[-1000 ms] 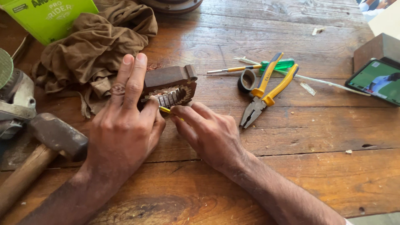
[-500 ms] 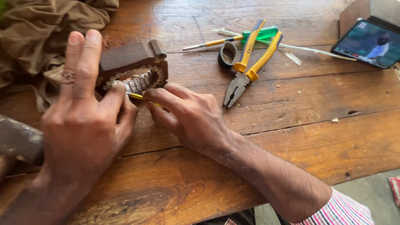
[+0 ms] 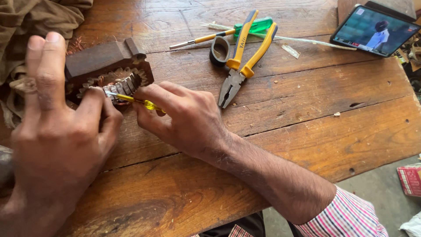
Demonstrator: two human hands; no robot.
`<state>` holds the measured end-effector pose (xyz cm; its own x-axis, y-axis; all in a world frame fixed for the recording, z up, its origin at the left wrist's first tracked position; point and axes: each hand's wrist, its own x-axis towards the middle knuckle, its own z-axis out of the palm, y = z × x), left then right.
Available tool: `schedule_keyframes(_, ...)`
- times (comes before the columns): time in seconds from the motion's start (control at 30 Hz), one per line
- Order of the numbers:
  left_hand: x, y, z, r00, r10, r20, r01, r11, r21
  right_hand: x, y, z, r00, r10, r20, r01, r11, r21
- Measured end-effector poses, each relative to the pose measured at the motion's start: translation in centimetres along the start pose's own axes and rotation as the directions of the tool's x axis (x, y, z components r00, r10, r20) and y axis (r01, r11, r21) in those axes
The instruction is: The person uses a yellow screwdriver and pliers to adjust and trim copper windings on a stator held in a bench vise. They repeatedly probe the slots, trim protruding wire ends, and reposition the component to access different areas.
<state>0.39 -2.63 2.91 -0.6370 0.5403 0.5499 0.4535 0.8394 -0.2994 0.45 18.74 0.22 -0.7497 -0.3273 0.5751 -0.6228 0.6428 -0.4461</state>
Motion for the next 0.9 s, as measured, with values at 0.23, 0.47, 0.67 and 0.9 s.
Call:
schedule_keyframes(0.23, -0.1, -0.1, 1.1, 1.000, 0.010, -0.016, -0.011, 0.999, -0.037, -0.2, -0.4, -0.3, 0.998, 0.034, -0.052, -0.034, 0.999, 0.015)
schedule_keyframes(0.47, -1.0, 0.2, 2.7, 0.999, 0.030, -0.011, -0.030, 0.999, 0.038, -0.3, 0.6, 0.1, 1.000, 0.009, -0.030, -0.009, 1.000, 0.013)
schedule_keyframes(0.67, -1.4, 0.1, 3.0, 1.000, 0.013, 0.017, -0.013, 1.000, -0.027, -0.2, 1.0, 0.6, 0.997, -0.040, 0.067, 0.037, 0.999, 0.039)
schedule_keyframes(0.9, -1.2, 0.4, 2.4, 1.000, 0.020, 0.017, -0.019, 0.999, -0.030, -0.6, 0.7, 0.4, 0.995, -0.036, 0.096, 0.037, 0.999, -0.004)
